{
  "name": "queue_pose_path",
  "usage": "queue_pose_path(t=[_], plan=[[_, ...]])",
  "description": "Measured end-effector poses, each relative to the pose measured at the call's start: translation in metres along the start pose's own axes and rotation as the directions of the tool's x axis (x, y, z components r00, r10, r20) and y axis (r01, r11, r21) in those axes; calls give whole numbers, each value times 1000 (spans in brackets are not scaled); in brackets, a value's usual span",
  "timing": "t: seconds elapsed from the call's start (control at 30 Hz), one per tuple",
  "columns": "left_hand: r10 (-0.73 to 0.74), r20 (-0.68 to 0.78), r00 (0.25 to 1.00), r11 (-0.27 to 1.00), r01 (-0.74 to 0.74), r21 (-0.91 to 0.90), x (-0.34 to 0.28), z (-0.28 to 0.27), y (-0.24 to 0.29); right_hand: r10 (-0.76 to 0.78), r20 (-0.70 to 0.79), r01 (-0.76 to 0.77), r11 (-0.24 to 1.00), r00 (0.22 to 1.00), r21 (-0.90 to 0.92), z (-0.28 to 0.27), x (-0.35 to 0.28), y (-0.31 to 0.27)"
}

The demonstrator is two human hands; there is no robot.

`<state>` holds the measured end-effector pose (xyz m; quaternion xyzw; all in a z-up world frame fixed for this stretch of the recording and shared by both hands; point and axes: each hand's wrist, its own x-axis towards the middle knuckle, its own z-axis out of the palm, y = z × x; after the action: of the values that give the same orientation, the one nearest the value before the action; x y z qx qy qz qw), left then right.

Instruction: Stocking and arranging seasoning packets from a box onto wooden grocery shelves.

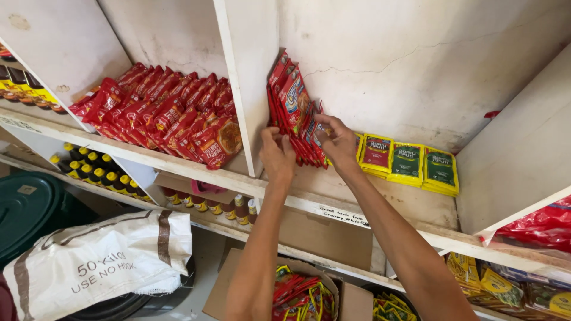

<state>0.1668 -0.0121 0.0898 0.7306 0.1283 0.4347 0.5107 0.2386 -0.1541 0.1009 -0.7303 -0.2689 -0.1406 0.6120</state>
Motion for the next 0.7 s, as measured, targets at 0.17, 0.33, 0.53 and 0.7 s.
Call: queue_pose_path(t=[0.17,0.33,0.53,0.7], plan=[[35,31,999,995,-32,-97,-59,-48,3,-47,-18,48,998,999,46,-10,-47,-12],[-15,59,998,990,23,-139,-132,-82,-33,-50,-8,51,986,999,160,1,-120,-50],[-422,55,905,898,425,-111,-215,-129,-76,12,176,-58,963,984,262,31,-213,-34],[-357,-53,933,934,358,10,-297,-164,-156,223,333,-307,925,916,224,46,-282,21]])
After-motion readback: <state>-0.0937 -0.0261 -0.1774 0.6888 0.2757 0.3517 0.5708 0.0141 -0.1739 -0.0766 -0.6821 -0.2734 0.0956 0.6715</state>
